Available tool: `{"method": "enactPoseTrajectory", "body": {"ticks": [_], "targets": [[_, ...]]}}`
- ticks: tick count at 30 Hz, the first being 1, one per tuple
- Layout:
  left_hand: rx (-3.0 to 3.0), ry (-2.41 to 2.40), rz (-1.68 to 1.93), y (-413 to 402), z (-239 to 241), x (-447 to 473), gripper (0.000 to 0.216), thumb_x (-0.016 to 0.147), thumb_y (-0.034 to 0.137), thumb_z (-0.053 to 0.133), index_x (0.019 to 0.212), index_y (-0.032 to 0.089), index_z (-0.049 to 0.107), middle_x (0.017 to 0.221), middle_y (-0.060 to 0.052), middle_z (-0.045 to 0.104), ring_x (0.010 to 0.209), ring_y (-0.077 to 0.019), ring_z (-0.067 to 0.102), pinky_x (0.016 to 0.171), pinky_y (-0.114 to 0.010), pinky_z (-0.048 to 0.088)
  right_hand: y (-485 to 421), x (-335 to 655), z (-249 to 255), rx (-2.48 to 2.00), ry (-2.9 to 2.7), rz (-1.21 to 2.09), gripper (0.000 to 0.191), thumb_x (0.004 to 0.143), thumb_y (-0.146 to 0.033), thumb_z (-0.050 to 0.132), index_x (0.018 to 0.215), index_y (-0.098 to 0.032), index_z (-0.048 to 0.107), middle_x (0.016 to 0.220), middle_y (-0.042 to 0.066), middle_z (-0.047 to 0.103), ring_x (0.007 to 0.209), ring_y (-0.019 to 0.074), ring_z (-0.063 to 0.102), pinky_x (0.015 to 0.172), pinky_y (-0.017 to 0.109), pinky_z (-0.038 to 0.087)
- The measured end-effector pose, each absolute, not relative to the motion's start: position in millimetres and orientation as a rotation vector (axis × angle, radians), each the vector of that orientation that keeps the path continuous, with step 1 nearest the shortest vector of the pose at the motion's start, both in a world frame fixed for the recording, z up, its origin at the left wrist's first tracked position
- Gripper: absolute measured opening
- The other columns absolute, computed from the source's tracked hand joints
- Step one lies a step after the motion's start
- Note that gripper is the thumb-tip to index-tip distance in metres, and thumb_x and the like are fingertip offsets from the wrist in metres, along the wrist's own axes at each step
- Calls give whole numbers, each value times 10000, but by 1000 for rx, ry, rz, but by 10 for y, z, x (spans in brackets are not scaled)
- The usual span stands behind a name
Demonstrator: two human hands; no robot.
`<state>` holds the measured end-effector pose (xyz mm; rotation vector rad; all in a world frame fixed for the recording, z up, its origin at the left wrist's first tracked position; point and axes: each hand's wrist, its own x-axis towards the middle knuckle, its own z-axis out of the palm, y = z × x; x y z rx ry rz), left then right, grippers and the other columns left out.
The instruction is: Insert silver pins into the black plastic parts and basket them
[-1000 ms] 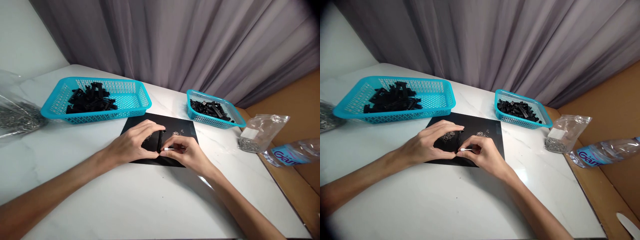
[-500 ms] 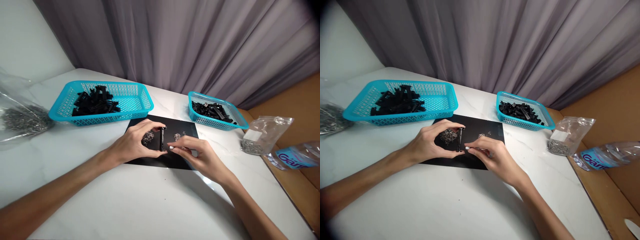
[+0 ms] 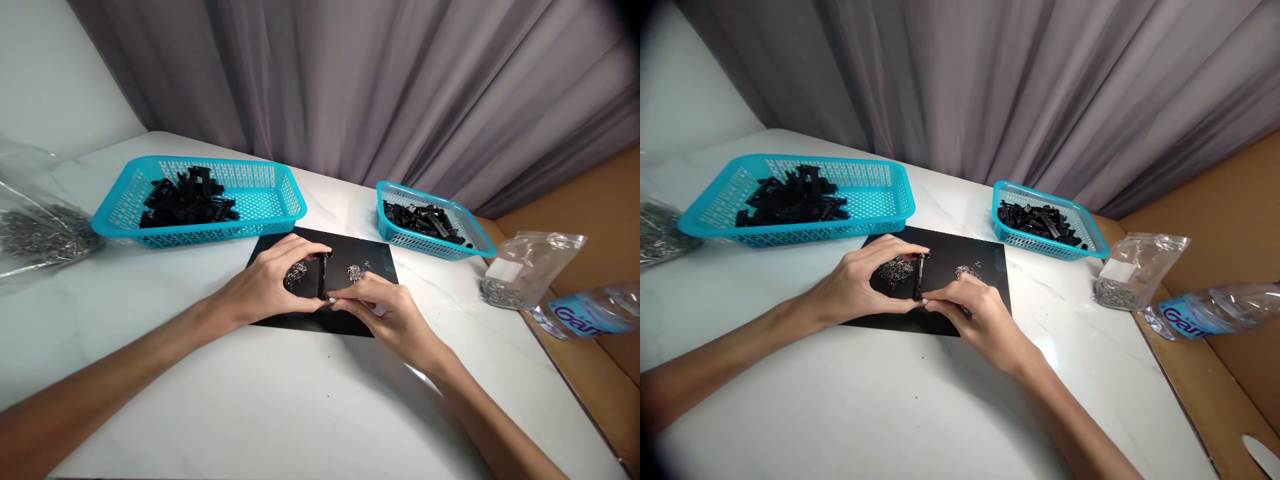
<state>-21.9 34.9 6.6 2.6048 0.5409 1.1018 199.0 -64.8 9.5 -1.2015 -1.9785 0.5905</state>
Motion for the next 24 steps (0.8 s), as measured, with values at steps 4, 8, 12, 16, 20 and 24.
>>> {"method": "enactPoseTrajectory", "body": {"ticks": [4, 8, 12, 16, 20, 24], "targets": [[2628, 471, 1129, 339, 49, -223, 547, 763, 226, 809, 1271, 166, 615, 1097, -97, 722, 1033, -262, 664, 919, -402, 574, -652, 1963, 64, -1161, -2013, 604, 193, 1016, -196, 602, 1133, -233, 751, 912, 27, 785, 773, 189, 586, 746, 357, 505], [2682, 368, 1136, 337, 13, -238, 538, 805, 239, 790, 1297, 146, 595, 1111, -127, 723, 1034, -270, 671, 894, -412, 593, -654, 1925, 36, -1133, -2061, 579, 198, 1018, -153, 581, 1120, -206, 742, 888, 34, 778, 759, 190, 576, 733, 353, 498], [2728, 270, 1207, 364, -18, -251, 550, 821, 219, 783, 1323, 148, 569, 1115, -136, 732, 1017, -270, 682, 877, -431, 608, -660, 1893, -6, -1107, -2068, 530, 203, 1016, -115, 567, 1114, -184, 731, 866, 38, 762, 757, 190, 563, 711, 343, 486], [2734, 238, 1214, 372, -37, -267, 564, 803, 185, 789, 1325, 140, 577, 1112, -141, 735, 1019, -280, 691, 873, -431, 614, -671, 1856, -57, -1091, -2102, 459, 208, 1017, -92, 544, 1112, -141, 722, 857, 57, 746, 762, 194, 553, 694, 342, 473], [2648, 340, 1137, 343, -42, -263, 579, 767, 189, 821, 1300, 133, 601, 1108, -132, 723, 1039, -270, 683, 897, -398, 607, -673, 1871, -21, -1113, -2101, 496, 175, 1017, -124, 570, 1094, -150, 725, 854, 44, 743, 766, 183, 569, 712, 325, 480], [2624, 412, 1075, 350, -36, -254, 576, 781, 221, 813, 1310, 157, 595, 1112, -102, 722, 1047, -253, 672, 906, -371, 595, -646, 2011, 79, -1233, -2035, 538, 121, 1017, -210, 603, 1062, -207, 715, 921, 19, 734, 780, 160, 599, 687, 286, 472]]}}
